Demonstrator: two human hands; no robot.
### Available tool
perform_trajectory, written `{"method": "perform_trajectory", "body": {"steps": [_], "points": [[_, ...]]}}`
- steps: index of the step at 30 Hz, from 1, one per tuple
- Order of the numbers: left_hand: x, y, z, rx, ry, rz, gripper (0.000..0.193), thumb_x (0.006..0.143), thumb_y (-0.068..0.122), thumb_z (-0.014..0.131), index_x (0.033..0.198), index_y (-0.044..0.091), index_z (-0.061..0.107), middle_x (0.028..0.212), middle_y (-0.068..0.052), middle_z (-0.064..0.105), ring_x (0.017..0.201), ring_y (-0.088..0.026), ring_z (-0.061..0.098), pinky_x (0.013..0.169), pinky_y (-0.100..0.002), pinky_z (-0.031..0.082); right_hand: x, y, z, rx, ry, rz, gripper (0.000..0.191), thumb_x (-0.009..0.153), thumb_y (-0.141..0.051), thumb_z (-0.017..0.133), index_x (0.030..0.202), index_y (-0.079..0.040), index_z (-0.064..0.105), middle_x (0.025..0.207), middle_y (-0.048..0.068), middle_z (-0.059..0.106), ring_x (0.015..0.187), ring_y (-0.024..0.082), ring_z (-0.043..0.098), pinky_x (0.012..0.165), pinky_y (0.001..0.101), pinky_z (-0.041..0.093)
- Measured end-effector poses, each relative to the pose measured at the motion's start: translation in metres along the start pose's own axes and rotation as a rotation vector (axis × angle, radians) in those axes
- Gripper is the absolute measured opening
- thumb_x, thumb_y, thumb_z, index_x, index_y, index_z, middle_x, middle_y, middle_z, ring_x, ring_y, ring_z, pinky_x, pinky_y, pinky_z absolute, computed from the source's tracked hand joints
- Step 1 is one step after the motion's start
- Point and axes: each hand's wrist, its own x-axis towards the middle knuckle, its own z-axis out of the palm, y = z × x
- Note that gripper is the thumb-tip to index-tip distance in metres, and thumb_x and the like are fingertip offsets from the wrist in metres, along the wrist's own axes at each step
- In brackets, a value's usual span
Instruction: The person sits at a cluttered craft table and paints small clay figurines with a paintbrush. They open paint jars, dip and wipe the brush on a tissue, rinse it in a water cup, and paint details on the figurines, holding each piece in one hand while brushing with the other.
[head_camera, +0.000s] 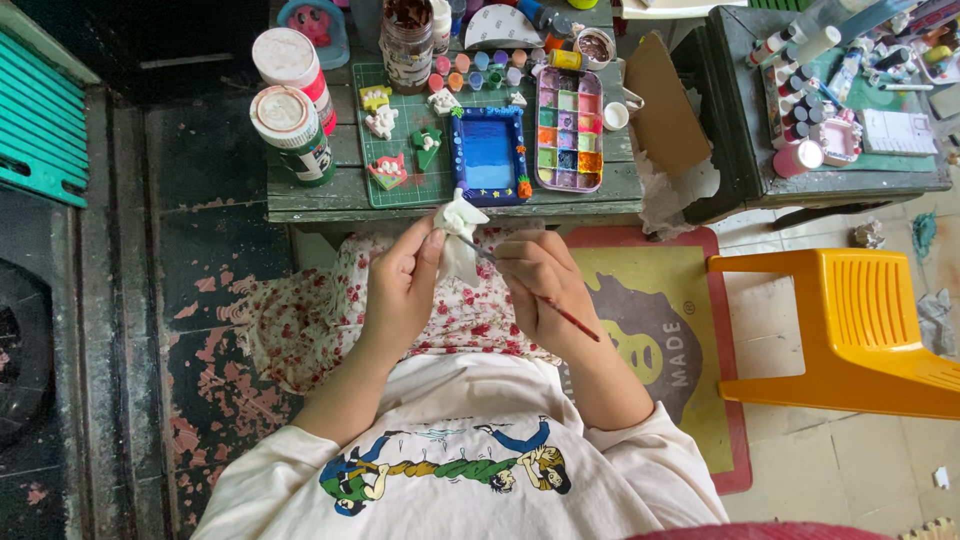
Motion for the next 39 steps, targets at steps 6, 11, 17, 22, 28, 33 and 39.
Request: {"method": "perform_trajectory", "body": {"steps": [6,11,17,22,28,33,39], "points": [[0.003,-0.003,0.000,0.015,0.009,0.097,0.033,0.113,0.012,0.053,0.143,-0.001,0.059,0.093,0.003,0.066,0.081,0.000,0.053,0.068,-0.019,0.046,0.002,0.004,0.001,0.030,0.017,-0.019,0.023,0.094,0.012,0.064,0.111,0.000,0.054,0.112,0.015,0.067,0.106,0.035,0.065,0.090,0.0424,0.054],[0.004,-0.003,0.000,0.036,0.011,0.014,0.036,0.111,0.013,0.054,0.144,0.001,0.061,0.081,0.002,0.059,0.071,-0.001,0.045,0.060,-0.020,0.039,0.003,0.007,0.000,0.066,-0.033,-0.067,0.022,0.093,0.010,0.065,0.109,-0.001,0.054,0.111,0.016,0.067,0.105,0.036,0.065,0.090,0.0434,0.054],[0.004,-0.003,-0.002,-0.030,0.020,-0.010,0.035,0.111,0.013,0.053,0.143,0.000,0.061,0.089,0.004,0.064,0.073,0.000,0.049,0.061,-0.018,0.040,-0.002,0.009,0.001,0.138,0.028,-0.046,0.021,0.094,0.013,0.061,0.108,0.000,0.053,0.110,0.018,0.068,0.104,0.033,0.067,0.088,0.0409,0.056],[0.002,-0.005,-0.002,0.011,0.026,0.056,0.033,0.111,0.012,0.056,0.141,-0.001,0.061,0.097,0.001,0.069,0.082,-0.001,0.055,0.070,-0.018,0.047,-0.009,0.004,0.001,0.170,0.186,0.042,0.021,0.098,0.014,0.049,0.113,0.000,0.049,0.111,0.019,0.069,0.107,0.033,0.066,0.093,0.0426,0.056],[0.001,-0.003,-0.003,-0.127,0.026,0.035,0.030,0.109,0.012,0.058,0.135,-0.003,0.063,0.105,0.000,0.071,0.092,-0.002,0.061,0.077,-0.020,0.050,-0.007,-0.002,-0.002,0.062,0.029,-0.060,0.025,0.092,0.011,0.059,0.113,-0.002,0.052,0.114,0.018,0.067,0.110,0.038,0.065,0.094,0.0442,0.056],[-0.002,-0.001,0.000,0.117,0.076,-0.027,0.021,0.107,0.015,0.061,0.116,-0.001,0.072,0.065,0.001,0.053,0.060,-0.003,0.046,0.052,-0.025,0.037,-0.004,-0.001,-0.002,-0.027,0.059,-0.054,0.022,0.095,0.011,0.060,0.113,0.000,0.054,0.115,0.018,0.067,0.108,0.037,0.066,0.090,0.0419,0.056],[0.001,-0.004,-0.001,0.178,0.131,0.119,0.020,0.110,0.016,0.061,0.116,-0.002,0.069,0.070,-0.001,0.056,0.064,-0.004,0.047,0.055,-0.025,0.040,-0.006,0.003,-0.005,0.058,0.067,-0.119,0.020,0.097,0.008,0.062,0.112,-0.001,0.052,0.113,0.015,0.068,0.106,0.033,0.067,0.091,0.0415,0.058]]}}
